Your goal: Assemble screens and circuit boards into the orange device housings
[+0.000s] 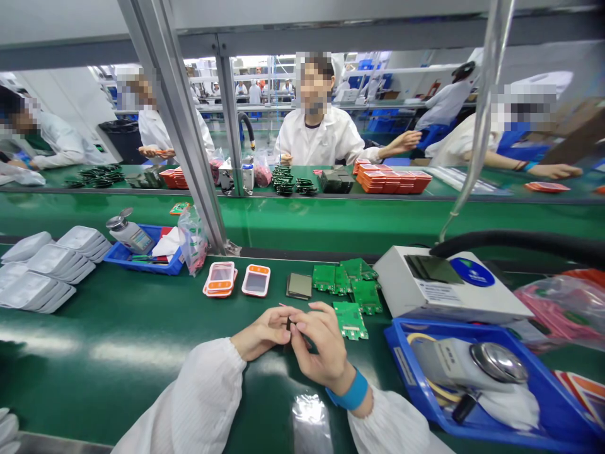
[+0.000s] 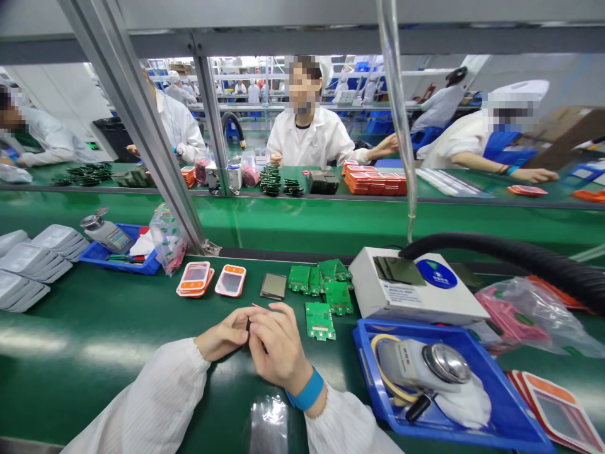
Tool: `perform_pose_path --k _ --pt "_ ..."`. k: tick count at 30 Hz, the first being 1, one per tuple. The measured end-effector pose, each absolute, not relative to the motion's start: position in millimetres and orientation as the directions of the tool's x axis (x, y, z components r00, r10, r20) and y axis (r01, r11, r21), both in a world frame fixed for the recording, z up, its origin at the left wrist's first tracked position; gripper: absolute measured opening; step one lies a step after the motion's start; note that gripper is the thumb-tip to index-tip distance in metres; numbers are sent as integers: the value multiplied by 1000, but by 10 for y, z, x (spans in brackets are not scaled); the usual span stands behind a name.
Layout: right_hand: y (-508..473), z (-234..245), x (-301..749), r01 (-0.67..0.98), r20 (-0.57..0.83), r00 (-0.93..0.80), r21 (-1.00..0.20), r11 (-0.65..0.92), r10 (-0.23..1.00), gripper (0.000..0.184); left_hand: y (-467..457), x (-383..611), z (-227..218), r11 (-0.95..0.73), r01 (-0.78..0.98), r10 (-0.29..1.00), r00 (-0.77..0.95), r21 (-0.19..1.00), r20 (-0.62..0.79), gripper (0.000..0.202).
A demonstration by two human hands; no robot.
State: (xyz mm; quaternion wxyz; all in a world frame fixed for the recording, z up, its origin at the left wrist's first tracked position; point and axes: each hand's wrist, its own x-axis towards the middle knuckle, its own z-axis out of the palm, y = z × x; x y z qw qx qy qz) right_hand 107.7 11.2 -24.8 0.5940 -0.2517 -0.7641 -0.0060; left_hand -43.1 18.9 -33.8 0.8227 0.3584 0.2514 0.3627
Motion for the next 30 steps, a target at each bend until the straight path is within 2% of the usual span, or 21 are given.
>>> perform_pose_path --k 9,21,30 --pt "108 -234 1082 408 915 -184 -261 875 359 30 195 -441 -340 487 -370 775 600 791 -196 53" --pt "102 -251 1078 372 900 -179 -313 874 399 36 190 -444 -365 491 -387 773 607 780 -185 47" --pt "107 -251 1040 343 885 -161 -364 866 436 31 207 -471 -449 478 -374 774 607 794 -180 49"
